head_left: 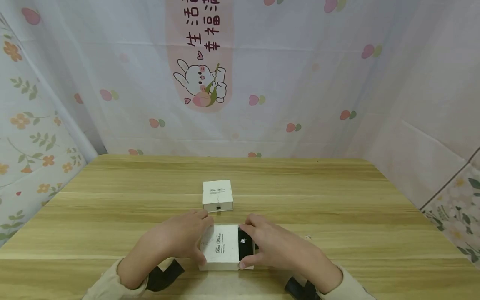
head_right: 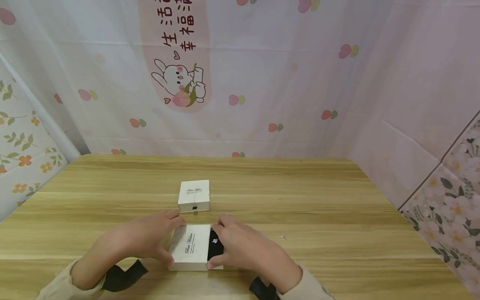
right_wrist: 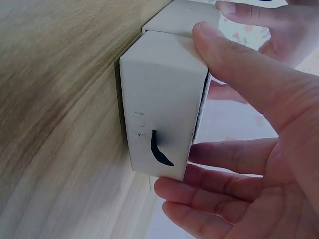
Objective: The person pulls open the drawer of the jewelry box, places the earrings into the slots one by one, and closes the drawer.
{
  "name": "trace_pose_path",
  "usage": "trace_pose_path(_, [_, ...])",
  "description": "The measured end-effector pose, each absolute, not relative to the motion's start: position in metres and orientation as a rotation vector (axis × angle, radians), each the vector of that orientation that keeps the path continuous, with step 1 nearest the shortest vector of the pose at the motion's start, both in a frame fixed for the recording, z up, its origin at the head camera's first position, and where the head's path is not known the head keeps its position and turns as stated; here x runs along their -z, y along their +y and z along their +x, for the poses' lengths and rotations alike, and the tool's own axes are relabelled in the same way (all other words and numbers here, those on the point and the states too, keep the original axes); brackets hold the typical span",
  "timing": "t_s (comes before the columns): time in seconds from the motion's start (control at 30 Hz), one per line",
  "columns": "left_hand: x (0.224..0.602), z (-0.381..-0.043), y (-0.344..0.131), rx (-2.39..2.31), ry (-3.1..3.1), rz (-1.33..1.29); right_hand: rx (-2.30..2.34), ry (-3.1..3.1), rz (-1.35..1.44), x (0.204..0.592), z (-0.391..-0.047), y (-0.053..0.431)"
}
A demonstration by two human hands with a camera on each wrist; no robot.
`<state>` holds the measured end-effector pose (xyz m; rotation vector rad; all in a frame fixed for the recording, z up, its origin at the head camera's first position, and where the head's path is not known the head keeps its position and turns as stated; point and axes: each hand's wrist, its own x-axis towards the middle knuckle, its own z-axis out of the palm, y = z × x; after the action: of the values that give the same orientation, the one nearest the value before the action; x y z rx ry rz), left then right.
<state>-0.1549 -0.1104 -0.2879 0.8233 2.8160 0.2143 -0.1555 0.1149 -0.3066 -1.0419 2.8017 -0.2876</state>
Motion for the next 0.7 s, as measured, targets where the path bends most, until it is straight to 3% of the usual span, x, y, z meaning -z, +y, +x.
trace_pose_path(0.7, [0.2896, -0.1557, -0.1089, -0.227, 2.814, 0.804, 0.280, 2.822, -1.061, 0.3073, -0.1547, 0.1148])
